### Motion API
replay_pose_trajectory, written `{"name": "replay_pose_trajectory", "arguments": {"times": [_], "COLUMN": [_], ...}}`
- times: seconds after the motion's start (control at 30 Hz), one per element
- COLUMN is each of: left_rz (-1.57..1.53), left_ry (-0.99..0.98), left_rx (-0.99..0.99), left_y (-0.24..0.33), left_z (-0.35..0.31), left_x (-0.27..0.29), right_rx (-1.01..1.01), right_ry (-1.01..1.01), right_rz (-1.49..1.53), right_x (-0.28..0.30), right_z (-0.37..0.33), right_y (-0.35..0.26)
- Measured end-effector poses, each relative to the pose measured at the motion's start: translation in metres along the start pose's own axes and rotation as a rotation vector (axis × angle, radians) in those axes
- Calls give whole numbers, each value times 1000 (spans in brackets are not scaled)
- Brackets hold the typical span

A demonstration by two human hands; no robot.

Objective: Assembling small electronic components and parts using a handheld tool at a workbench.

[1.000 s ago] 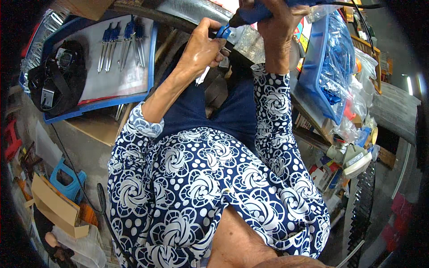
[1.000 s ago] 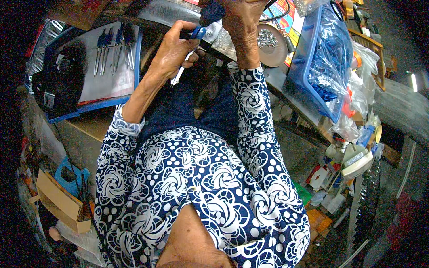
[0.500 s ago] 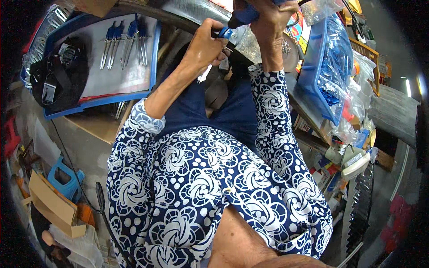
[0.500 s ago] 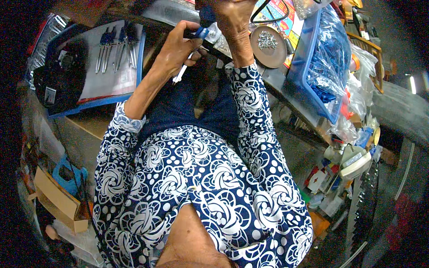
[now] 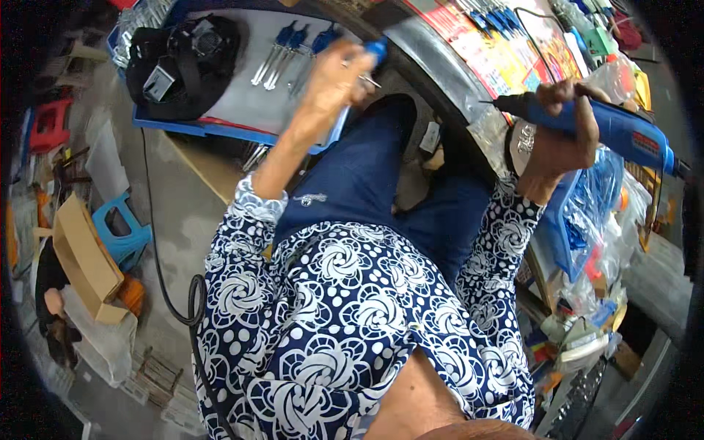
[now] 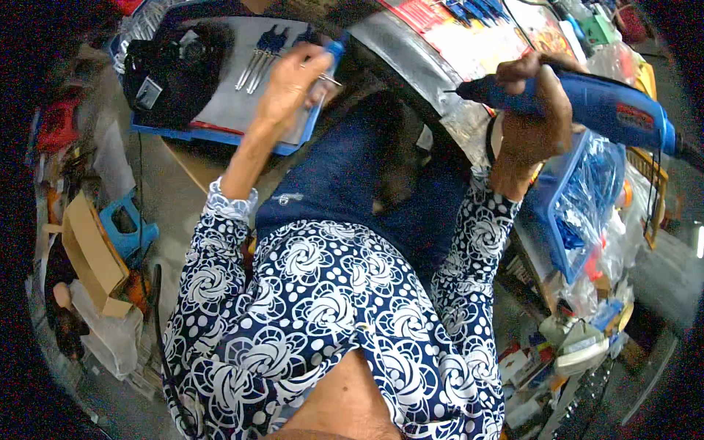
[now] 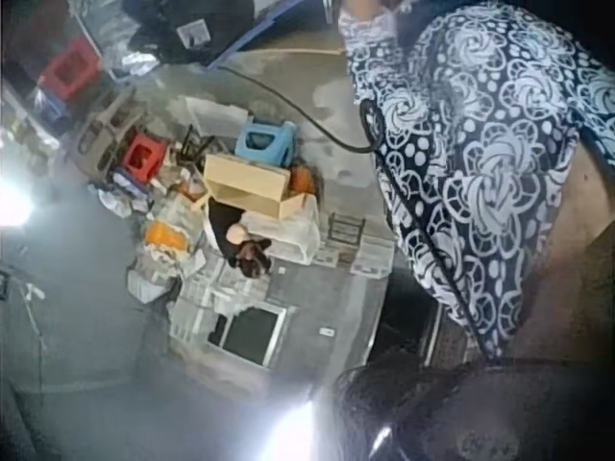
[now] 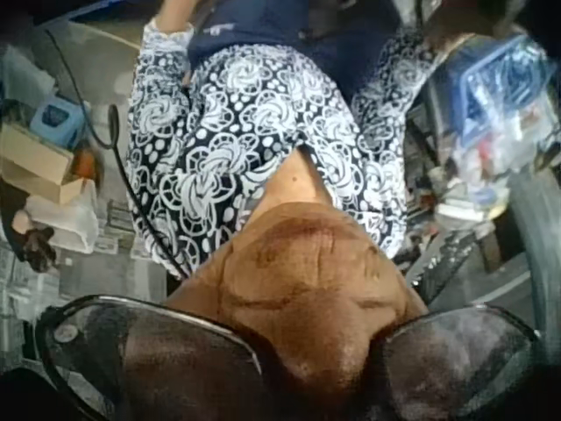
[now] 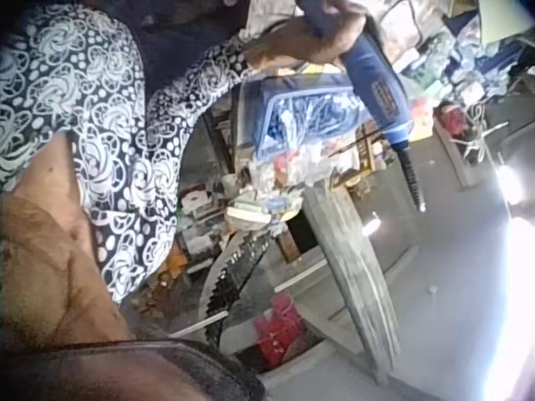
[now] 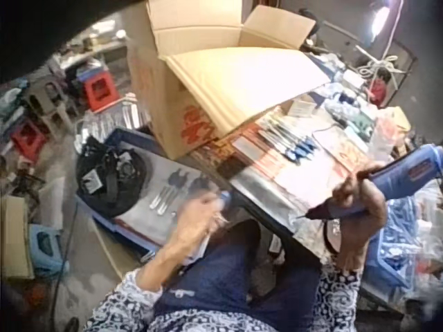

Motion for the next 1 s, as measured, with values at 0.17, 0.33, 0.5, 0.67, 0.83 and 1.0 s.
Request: {"name": "replay_pose_trajectory", "arguments": {"times": [0.17, 0.33, 0.5, 0.67, 0.83, 1.0], "left_rz": [263, 759, 1065, 1302, 879, 857], "left_ry": [256, 409, 367, 770, 479, 30], "left_rx": [-273, -251, -686, -420, -1049, -1021], "left_y": [-15, -58, -61, -9, 108, 128], "left_z": [53, 115, 138, 99, 52, 103], "left_x": [86, 133, 104, 62, -61, -154], "right_rx": [33, 72, 97, 246, 224, 236], "right_ry": [-1, 36, 170, 158, 193, 228], "right_rz": [34, 31, 58, -95, -75, -76], "right_x": [0, 9, 27, 43, 49, 47], "right_z": [3, 10, 23, 29, 39, 47], "right_y": [-8, -9, -26, -49, -66, -66]}}
Point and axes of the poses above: each hand's wrist, its own z-axis towards the middle knuckle, its own x-axis out of the back of the hand, y = z × x, the point moved 7 cm from there along z, towards the middle knuckle
